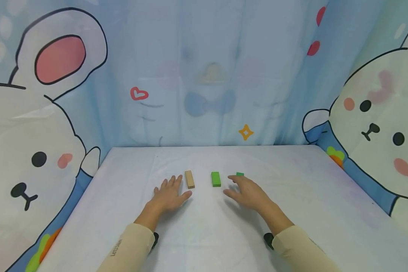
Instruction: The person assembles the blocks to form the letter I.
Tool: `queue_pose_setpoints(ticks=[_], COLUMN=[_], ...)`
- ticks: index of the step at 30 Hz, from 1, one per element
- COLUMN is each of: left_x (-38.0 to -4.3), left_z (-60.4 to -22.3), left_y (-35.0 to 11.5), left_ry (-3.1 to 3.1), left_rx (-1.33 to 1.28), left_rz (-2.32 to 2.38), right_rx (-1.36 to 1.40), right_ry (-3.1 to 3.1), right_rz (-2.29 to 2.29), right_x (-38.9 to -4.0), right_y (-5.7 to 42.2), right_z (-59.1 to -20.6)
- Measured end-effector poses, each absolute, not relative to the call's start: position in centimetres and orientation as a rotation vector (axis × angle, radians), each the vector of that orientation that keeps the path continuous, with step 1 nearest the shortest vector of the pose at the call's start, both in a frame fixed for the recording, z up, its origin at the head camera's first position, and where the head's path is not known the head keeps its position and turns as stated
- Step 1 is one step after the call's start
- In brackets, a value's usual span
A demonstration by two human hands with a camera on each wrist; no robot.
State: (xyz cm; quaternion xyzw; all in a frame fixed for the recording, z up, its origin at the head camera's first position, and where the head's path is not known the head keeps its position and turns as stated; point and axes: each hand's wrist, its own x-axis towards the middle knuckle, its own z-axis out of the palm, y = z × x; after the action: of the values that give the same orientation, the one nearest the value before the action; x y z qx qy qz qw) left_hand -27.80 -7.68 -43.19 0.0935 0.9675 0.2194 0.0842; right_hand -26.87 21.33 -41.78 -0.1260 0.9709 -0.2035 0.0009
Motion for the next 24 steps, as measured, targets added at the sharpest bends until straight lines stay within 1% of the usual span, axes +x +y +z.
queue_pose_setpoints(ticks=[11, 24], left_x=[-28.3, -29.2], left_z=[-43.8, -43.5], left_y=[-8.0, -7.8], left_ry=[2.901, 2.888], left_rx=[0.254, 0.246], left_rz=[0.597, 0.648], right_rx=[-0.324, -0.267], right_ry=[2.989, 2.963], right_rz=[-0.694, -0.628], right_x=[-27.8, -29.2], right_y=[20.6, 19.5], right_z=[-42.6, -42.4])
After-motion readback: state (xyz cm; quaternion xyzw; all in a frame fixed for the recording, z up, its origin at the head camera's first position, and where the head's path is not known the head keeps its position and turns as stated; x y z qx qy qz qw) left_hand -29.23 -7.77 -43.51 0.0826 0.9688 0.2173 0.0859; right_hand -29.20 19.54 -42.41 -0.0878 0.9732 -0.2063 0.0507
